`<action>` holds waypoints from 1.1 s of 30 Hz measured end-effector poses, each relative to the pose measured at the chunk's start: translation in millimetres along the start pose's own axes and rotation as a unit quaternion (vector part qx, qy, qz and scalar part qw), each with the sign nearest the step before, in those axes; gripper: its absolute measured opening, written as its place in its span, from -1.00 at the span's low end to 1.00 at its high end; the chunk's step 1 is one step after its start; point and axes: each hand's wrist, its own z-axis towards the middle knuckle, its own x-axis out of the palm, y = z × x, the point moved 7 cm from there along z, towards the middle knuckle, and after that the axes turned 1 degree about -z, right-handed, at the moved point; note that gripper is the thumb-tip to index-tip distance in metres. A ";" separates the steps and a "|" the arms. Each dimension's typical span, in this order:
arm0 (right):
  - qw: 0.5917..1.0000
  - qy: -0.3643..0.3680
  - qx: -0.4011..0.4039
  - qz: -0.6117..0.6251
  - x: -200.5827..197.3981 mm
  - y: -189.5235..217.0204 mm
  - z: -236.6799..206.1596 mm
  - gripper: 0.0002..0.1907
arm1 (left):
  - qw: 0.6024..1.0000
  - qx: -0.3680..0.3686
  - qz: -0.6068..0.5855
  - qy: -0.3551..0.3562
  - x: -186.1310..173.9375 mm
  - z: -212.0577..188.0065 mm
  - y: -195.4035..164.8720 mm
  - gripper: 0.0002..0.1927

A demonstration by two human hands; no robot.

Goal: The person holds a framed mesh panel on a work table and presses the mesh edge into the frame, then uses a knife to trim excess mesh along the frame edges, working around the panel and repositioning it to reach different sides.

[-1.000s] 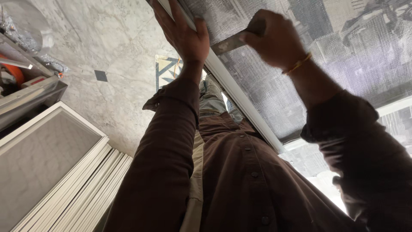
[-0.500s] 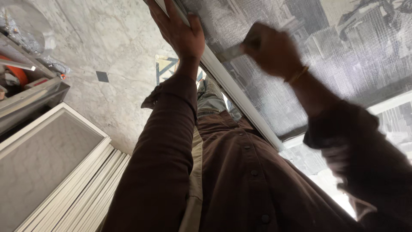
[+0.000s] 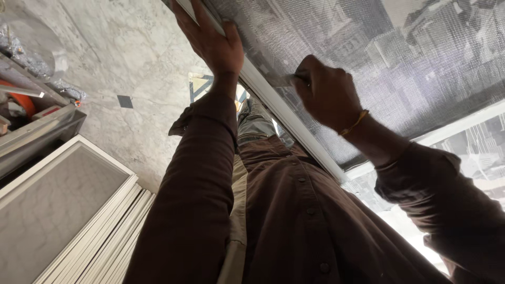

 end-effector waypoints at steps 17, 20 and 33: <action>0.993 0.110 -0.003 0.029 -22.5 -14.2 -19.6 -0.74 | 1.000 -0.022 0.012 0.017 6.6 4.1 21.3 -0.26; 0.995 0.102 0.001 0.010 -23.6 -16.9 -27.1 -0.73 | 0.999 -0.034 0.005 0.032 10.9 4.8 23.6 -0.26; 0.994 0.095 0.044 -0.001 -13.9 -32.3 -70.6 -0.77 | 1.000 -0.010 0.007 -0.007 10.4 9.0 23.4 -0.27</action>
